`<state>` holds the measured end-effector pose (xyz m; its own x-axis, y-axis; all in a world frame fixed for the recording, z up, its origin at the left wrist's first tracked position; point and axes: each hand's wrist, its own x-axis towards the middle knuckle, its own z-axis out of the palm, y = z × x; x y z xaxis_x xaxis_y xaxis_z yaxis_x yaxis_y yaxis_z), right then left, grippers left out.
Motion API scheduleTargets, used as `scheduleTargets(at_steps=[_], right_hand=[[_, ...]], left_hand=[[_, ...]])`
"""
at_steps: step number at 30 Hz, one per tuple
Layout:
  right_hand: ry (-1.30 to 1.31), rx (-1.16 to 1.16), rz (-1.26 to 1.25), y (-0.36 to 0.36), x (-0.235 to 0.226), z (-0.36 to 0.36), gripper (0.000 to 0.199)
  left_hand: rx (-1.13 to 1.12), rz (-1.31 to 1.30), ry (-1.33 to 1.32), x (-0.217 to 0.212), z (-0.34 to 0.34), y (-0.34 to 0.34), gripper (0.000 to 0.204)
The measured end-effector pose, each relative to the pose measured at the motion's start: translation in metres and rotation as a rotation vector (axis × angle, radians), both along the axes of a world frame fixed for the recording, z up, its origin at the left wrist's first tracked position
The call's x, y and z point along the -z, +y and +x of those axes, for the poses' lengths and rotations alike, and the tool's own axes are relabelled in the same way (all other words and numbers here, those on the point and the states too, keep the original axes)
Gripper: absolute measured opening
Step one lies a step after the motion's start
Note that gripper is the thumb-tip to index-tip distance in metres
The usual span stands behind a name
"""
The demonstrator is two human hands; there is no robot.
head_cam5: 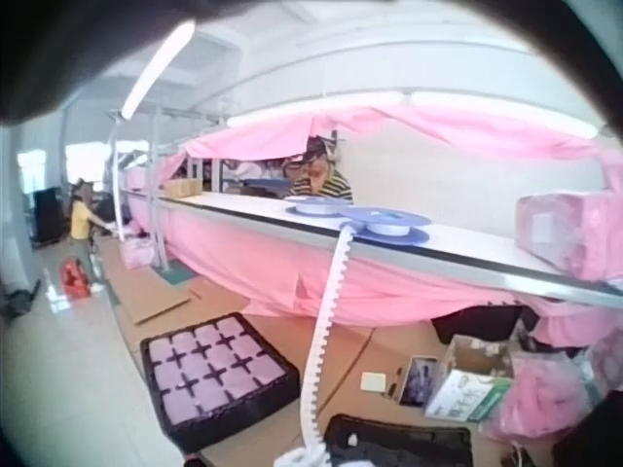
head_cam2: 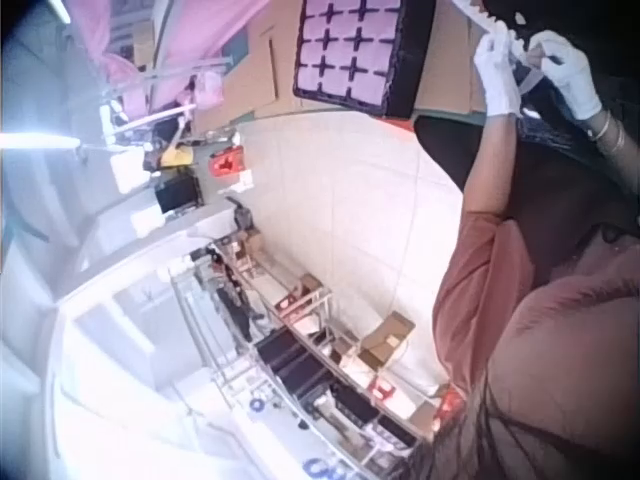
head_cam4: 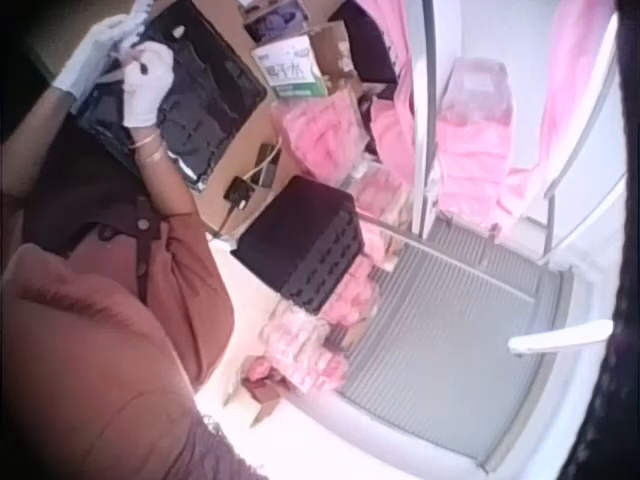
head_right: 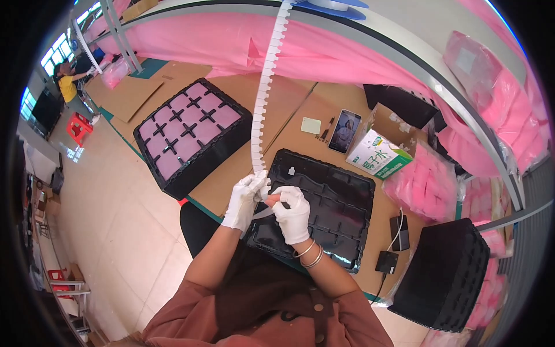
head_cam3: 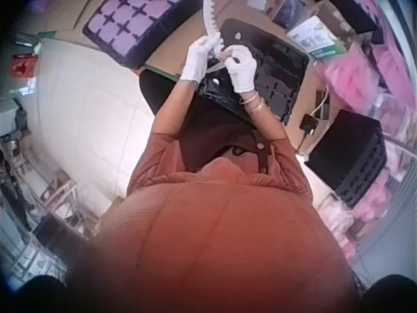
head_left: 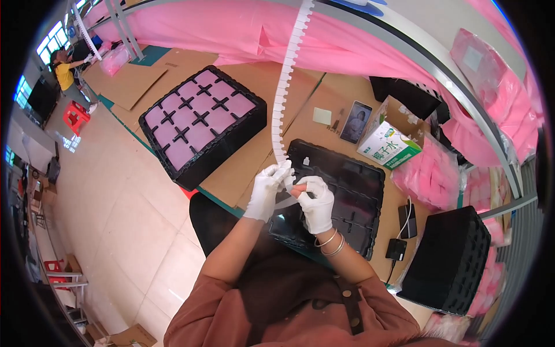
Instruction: The person assembles black plastic trays by hand, inserting pink foam inserts and small white plastic components into them.
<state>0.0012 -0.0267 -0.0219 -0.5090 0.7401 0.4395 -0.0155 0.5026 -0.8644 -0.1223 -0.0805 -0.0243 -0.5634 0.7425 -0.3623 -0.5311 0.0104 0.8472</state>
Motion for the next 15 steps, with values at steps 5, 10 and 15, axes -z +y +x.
scheduleTargets(at_steps=[5,10,15], right_hand=[[-0.061,0.020,-0.068,0.056,-0.013,0.034,0.010],[-0.602,0.388,-0.111,0.210,0.071,0.142,0.009],[-0.886,0.395,0.274,0.219,0.092,0.149,0.015]], left_hand=[[-0.192,0.066,0.072,0.007,-0.013,0.001,0.022],[-0.225,0.007,0.162,0.002,-0.025,-0.007,0.020],[-0.210,-0.022,0.162,-0.006,-0.012,-0.005,0.023]])
